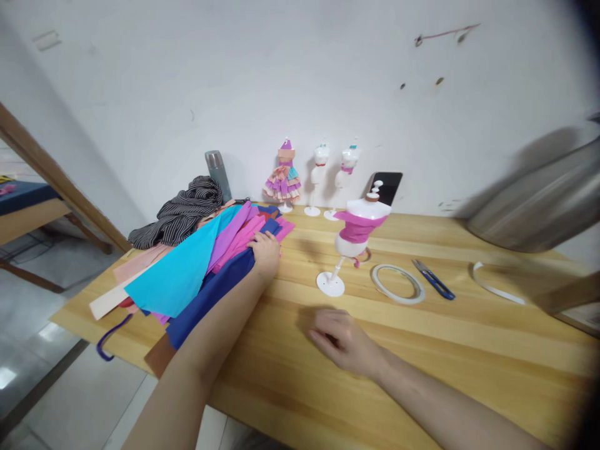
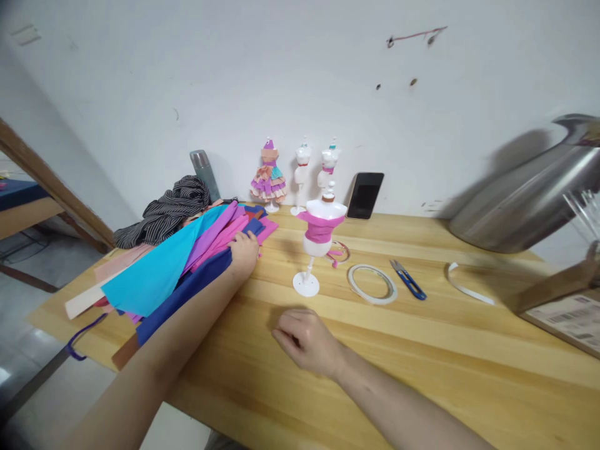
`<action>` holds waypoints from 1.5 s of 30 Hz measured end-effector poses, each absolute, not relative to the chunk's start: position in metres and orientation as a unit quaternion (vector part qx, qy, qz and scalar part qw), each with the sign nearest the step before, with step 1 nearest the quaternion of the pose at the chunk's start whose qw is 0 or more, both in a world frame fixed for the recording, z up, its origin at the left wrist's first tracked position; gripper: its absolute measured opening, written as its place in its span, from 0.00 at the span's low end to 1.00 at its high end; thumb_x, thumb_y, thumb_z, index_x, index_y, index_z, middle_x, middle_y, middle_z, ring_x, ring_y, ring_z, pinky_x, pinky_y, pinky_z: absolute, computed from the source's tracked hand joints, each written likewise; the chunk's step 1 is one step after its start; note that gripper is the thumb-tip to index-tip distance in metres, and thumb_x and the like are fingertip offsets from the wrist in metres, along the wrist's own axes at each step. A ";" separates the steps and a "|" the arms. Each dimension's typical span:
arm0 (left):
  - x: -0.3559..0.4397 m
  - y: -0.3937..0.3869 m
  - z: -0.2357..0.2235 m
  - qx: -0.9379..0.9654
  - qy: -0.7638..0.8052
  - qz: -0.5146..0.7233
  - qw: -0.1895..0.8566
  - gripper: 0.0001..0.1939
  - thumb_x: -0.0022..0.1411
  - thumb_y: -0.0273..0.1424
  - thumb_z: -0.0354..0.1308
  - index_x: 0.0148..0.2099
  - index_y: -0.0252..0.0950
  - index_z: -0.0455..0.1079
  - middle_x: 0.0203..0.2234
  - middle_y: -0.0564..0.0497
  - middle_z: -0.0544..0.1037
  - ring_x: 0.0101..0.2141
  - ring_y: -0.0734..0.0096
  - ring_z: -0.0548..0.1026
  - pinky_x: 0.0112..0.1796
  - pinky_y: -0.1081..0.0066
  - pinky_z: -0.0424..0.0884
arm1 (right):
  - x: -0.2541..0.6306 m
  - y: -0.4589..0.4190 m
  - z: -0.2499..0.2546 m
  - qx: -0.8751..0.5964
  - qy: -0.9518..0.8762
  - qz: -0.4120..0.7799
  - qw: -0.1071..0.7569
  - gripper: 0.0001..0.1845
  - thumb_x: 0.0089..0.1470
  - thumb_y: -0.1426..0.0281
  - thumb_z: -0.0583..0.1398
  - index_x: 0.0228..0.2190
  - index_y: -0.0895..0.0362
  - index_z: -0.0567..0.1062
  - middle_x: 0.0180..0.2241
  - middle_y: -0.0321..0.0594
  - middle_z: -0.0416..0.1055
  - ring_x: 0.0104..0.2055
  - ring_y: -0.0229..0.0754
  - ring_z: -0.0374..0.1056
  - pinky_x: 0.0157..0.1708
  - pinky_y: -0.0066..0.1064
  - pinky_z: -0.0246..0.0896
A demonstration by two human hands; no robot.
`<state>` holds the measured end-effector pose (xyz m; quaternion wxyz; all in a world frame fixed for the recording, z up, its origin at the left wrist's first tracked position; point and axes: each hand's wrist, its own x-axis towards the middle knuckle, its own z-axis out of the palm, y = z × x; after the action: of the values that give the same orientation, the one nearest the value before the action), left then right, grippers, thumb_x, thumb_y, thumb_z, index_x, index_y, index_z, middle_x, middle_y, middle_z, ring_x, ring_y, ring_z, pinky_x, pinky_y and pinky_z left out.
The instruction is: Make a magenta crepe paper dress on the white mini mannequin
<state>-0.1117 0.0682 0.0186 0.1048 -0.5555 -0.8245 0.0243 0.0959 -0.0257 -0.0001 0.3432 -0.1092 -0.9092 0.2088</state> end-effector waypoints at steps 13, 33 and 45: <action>-0.158 0.086 0.062 -0.578 -0.801 0.005 0.158 0.23 0.66 0.19 0.34 0.55 0.15 0.64 0.48 0.22 0.70 0.51 0.43 0.69 0.43 0.53 0.67 | 0.096 -0.025 0.003 -0.106 -0.909 0.207 0.347 0.16 0.61 0.75 0.51 0.21 0.53 0.57 0.18 0.32 0.58 0.21 0.35 0.52 0.23 0.28 0.45; -0.170 0.082 0.023 -0.515 -0.848 0.011 0.124 0.38 0.65 0.43 0.46 0.66 0.17 0.51 0.62 0.18 0.55 0.58 0.31 0.60 0.50 0.44 0.60 | 0.095 -0.024 0.000 -0.118 -0.905 0.232 0.336 0.16 0.60 0.75 0.51 0.21 0.53 0.58 0.18 0.31 0.57 0.21 0.35 0.52 0.23 0.29 0.46; -0.203 0.081 0.067 -0.550 -0.829 -0.076 0.060 0.24 0.64 0.33 0.49 0.60 0.32 0.61 0.53 0.35 0.71 0.52 0.55 0.72 0.51 0.62 0.66 | 0.095 -0.024 0.004 -0.116 -0.907 0.236 0.330 0.16 0.62 0.74 0.51 0.22 0.54 0.59 0.18 0.32 0.58 0.21 0.35 0.52 0.23 0.28 0.47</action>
<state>-0.2030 0.0807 0.0671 0.0600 -0.5502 -0.8293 -0.0765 0.0948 -0.0237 0.0036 0.3297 -0.1157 -0.9068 0.2358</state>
